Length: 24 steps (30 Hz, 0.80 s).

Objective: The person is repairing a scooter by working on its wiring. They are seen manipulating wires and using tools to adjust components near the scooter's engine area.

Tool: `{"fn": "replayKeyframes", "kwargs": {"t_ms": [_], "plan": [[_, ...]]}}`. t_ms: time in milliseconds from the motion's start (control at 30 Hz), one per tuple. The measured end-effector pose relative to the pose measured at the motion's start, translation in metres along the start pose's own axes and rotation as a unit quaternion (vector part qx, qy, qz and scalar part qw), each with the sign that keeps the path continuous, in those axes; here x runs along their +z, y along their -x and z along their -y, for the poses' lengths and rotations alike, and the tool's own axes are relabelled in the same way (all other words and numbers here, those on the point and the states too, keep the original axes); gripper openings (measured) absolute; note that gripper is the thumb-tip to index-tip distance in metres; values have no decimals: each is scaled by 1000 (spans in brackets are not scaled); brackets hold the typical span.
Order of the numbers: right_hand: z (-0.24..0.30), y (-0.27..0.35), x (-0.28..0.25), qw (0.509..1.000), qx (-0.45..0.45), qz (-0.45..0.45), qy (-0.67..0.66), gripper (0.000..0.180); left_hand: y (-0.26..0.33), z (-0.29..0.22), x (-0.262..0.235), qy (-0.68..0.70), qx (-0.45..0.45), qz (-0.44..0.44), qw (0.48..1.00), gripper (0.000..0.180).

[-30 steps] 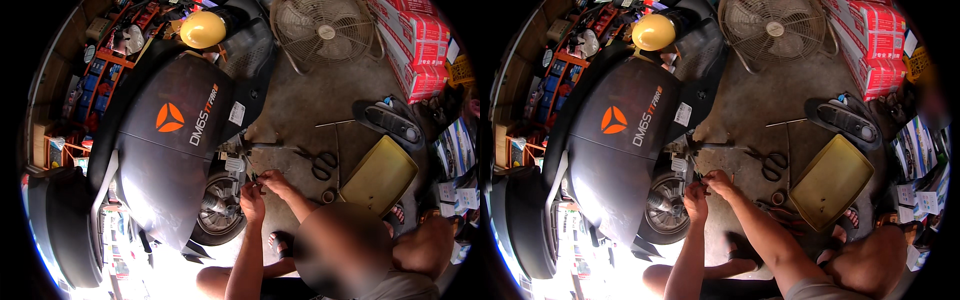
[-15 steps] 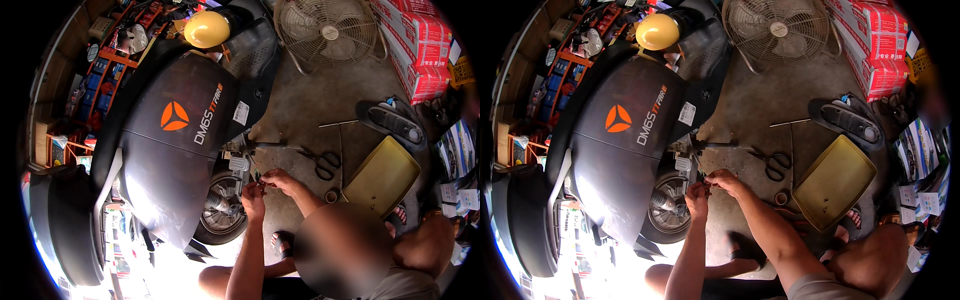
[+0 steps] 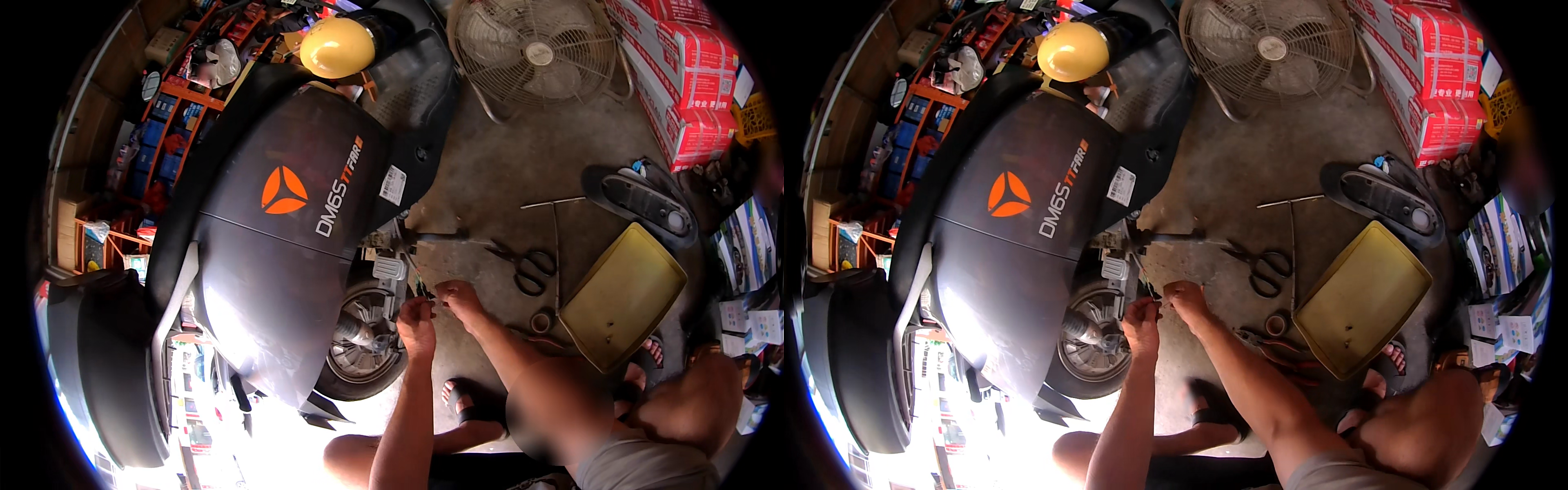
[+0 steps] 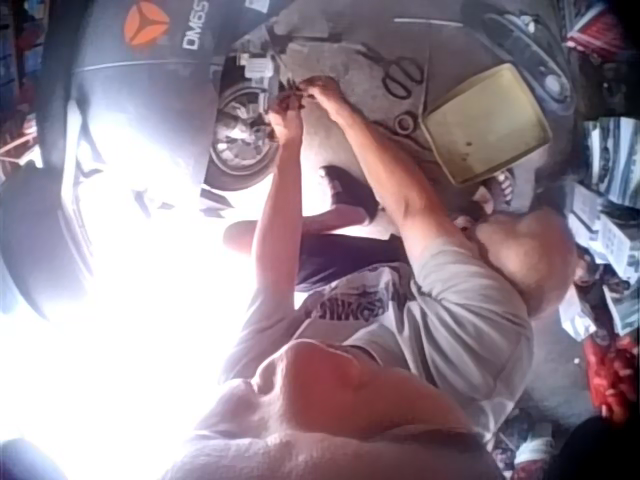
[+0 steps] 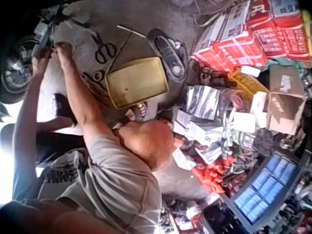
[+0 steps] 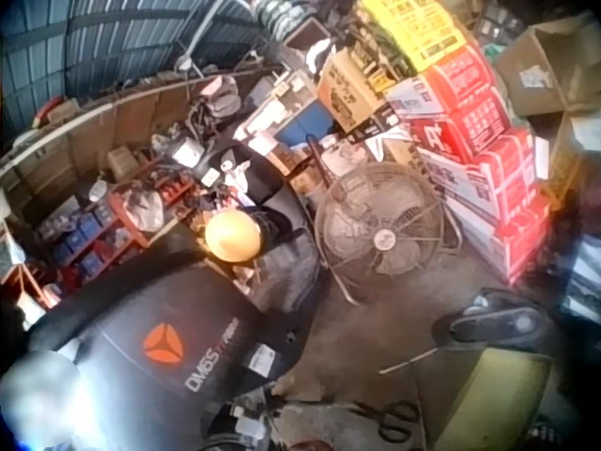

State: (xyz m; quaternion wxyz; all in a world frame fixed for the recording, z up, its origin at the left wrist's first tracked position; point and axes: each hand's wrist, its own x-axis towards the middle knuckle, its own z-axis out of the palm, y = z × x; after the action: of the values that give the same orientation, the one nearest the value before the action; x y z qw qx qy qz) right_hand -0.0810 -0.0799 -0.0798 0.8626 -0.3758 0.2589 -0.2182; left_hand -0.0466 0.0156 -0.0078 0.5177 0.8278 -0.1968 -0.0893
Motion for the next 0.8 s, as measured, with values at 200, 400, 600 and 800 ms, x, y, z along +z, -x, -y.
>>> {"fn": "replayKeyframes", "kwargs": {"t_ms": [200, 400, 600, 800], "plan": [[6, 25, 15, 909, -305, -193, 208, 4, 4, -3, 5, -69, 51, -16, 996, 16], [27, 43, 27, 903, -222, -162, 331, 11, 9, -4, 7, -95, 82, -38, 991, 16], [26, 25, 26, 927, -132, -102, 337, 13, 13, -4, 7, -99, 76, -56, 991, 15], [16, 4, 20, 998, 15, 27, 53, 16, 17, -2, 2, 52, 37, -19, 998, 8]]}}
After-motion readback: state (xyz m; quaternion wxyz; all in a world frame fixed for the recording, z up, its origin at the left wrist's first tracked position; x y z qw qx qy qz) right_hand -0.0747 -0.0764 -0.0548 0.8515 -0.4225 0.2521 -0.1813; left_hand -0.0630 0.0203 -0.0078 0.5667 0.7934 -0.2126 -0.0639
